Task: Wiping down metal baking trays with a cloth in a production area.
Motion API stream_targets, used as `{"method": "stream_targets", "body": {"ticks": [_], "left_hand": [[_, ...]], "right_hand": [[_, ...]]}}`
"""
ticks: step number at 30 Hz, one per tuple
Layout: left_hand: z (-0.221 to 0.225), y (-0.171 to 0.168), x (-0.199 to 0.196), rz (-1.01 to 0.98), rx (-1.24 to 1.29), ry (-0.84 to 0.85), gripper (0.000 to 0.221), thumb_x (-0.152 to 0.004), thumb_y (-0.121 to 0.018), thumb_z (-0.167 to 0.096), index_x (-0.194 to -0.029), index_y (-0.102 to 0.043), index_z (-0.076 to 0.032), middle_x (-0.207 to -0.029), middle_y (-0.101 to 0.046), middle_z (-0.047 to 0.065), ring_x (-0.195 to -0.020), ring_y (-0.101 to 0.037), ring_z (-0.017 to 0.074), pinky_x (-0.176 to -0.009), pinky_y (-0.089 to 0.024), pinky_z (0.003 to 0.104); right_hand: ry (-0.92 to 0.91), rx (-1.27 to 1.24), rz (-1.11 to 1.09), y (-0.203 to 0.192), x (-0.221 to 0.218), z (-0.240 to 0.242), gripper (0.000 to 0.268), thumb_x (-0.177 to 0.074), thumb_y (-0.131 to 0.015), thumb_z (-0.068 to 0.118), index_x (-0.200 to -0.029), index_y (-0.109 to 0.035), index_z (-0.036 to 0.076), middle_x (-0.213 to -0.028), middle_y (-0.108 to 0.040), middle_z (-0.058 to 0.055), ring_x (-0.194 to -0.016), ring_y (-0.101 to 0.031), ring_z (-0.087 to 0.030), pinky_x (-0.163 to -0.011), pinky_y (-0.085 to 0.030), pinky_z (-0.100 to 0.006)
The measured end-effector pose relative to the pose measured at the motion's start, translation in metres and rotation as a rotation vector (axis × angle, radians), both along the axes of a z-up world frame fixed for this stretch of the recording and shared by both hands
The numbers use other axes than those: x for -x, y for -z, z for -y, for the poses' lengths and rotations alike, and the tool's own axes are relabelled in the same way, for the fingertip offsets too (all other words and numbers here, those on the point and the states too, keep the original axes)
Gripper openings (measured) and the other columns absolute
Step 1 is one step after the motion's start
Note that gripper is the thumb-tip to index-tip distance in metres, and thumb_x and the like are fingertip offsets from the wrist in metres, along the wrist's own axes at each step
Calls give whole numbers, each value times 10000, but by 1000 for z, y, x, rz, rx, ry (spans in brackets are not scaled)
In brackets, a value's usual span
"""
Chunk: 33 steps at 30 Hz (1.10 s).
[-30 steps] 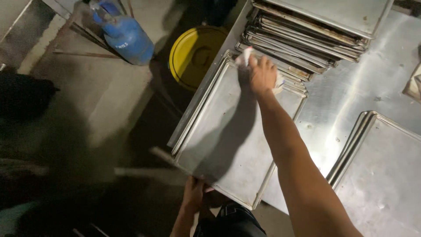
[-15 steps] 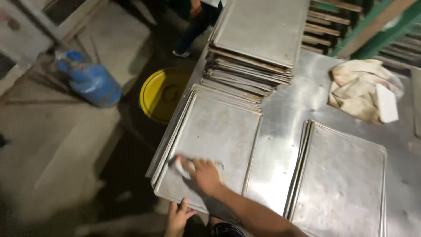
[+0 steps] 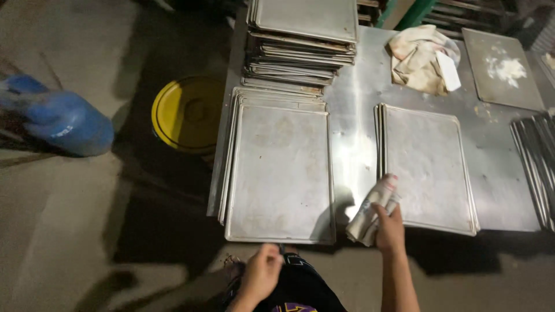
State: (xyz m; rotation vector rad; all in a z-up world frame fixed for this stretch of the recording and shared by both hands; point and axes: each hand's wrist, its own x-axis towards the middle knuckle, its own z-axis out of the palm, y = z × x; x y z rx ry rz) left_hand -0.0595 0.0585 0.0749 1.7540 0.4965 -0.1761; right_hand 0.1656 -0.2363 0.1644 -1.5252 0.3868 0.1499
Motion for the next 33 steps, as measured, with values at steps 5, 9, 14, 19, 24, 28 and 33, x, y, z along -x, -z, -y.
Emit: {"method": "stream_targets", "body": {"ticks": [5, 9, 14, 19, 24, 28, 33], "left_hand": [[-4, -81, -71, 328, -804, 573, 930, -796, -798, -295, -1556, -319, -55, -1618, -222, 302, -1505, -189, 482, -1189, -154, 668], [0, -33, -102, 562, -1214, 483, 803, -836, -738, -155, -1547, -366, -114, -1644, -193, 250, -1515, -174, 476, -1171, -122, 699], [-14, -115, -95, 584, -964, 539, 797, -839, -680, -119, -1576, -377, -125, -1649, -210, 254, -1519, -182, 481, -1197, -138, 670], [-34, -111, -93, 884, -441, 177, 649, -987, -556, -78, -1613, -390, -122, -1685, -367, 225, -1584, -337, 395, -1291, -357, 512], [-46, -131, -92, 549, 583, -527, 716, -1060, -375, -577, -1535, -404, -43, -1524, -527, 108, -1410, -490, 286, -1135, -417, 403], [-45, -124, -84, 386, 1178, -763, 827, -946, -290, -718, -1452, -484, -93, -1360, -605, 137, -1246, -571, 332, -1017, -479, 466], [-28, -46, -50, 292, 1193, -767, 557, -1043, -432, -419, -1482, -485, -82, -1390, -577, 136, -1266, -534, 313, -1077, -419, 497]], "right_hand": [[200, -186, 33, -19, 53, -1, 447, -1010, -691, 225, -1345, -546, -33, -1114, -676, -107, -925, -679, -218, -750, -568, -389], [471, -473, -58, -12, 67, 12, 445, -993, -684, 279, -1341, -579, 23, -1111, -714, -93, -919, -711, -218, -795, -608, -393], [291, -480, 205, -56, 61, 7, 489, -978, -685, 295, -1379, -547, 52, -1124, -685, -113, -944, -705, -252, -820, -613, -426], [135, -19, 338, -94, 42, -68, 516, -968, -716, 242, -1407, -530, 44, -1183, -665, -130, -986, -665, -244, -802, -588, -417], [-926, 588, 695, -154, 87, -209, 689, -855, -794, 269, -1452, -465, 164, -1337, -562, -240, -1170, -605, -355, -931, -526, -480], [-971, 934, 991, -112, 94, -231, 771, -788, -771, 287, -1496, -466, 266, -1398, -502, -277, -1189, -557, -446, -927, -481, -539], [-1092, 1123, 849, -90, 68, -225, 693, -887, -667, 213, -1541, -482, 347, -1129, -567, -173, -972, -579, -370, -811, -485, -498]]}}
